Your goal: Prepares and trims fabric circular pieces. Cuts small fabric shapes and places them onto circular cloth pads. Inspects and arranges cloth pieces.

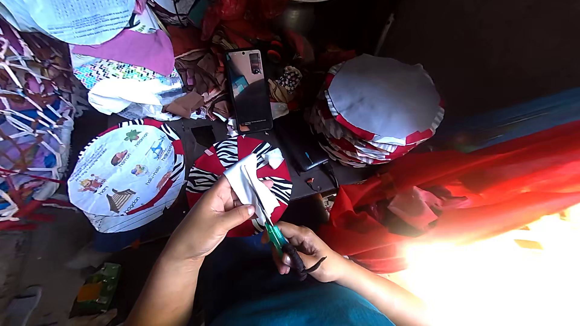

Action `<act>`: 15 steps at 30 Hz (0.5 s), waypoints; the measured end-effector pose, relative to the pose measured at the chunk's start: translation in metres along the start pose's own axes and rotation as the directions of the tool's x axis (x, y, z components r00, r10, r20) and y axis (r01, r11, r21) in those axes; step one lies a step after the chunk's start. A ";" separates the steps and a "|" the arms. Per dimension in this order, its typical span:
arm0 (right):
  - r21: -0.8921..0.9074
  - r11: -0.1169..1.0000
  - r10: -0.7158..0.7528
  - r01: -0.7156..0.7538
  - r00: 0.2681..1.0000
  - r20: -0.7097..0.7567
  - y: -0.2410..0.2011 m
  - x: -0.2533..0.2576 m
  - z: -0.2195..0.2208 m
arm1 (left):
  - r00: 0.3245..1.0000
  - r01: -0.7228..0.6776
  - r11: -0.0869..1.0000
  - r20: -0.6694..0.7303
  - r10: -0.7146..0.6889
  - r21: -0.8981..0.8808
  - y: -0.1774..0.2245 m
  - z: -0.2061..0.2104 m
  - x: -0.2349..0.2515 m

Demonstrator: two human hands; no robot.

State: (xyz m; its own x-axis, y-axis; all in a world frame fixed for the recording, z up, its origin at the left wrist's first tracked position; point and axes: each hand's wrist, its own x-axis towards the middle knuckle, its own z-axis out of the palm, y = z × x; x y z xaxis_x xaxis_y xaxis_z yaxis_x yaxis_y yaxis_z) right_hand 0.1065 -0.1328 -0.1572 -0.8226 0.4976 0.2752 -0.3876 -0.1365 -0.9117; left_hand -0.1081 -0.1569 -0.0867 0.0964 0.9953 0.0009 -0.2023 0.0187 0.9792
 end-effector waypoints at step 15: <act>0.098 0.995 0.007 -0.009 1.000 0.022 -0.001 0.003 -0.001 | 0.993 0.063 0.994 0.092 -0.071 0.088 -0.002 -0.003 -0.008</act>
State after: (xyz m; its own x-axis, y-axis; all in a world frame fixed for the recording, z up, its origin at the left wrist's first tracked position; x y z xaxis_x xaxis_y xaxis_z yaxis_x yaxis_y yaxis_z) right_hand 0.1050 -0.1307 -0.1557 -0.8341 0.4780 0.2753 -0.4191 -0.2246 -0.8797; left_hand -0.1109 -0.1643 -0.0896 0.1996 0.9786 -0.0504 -0.1094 0.0733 0.9913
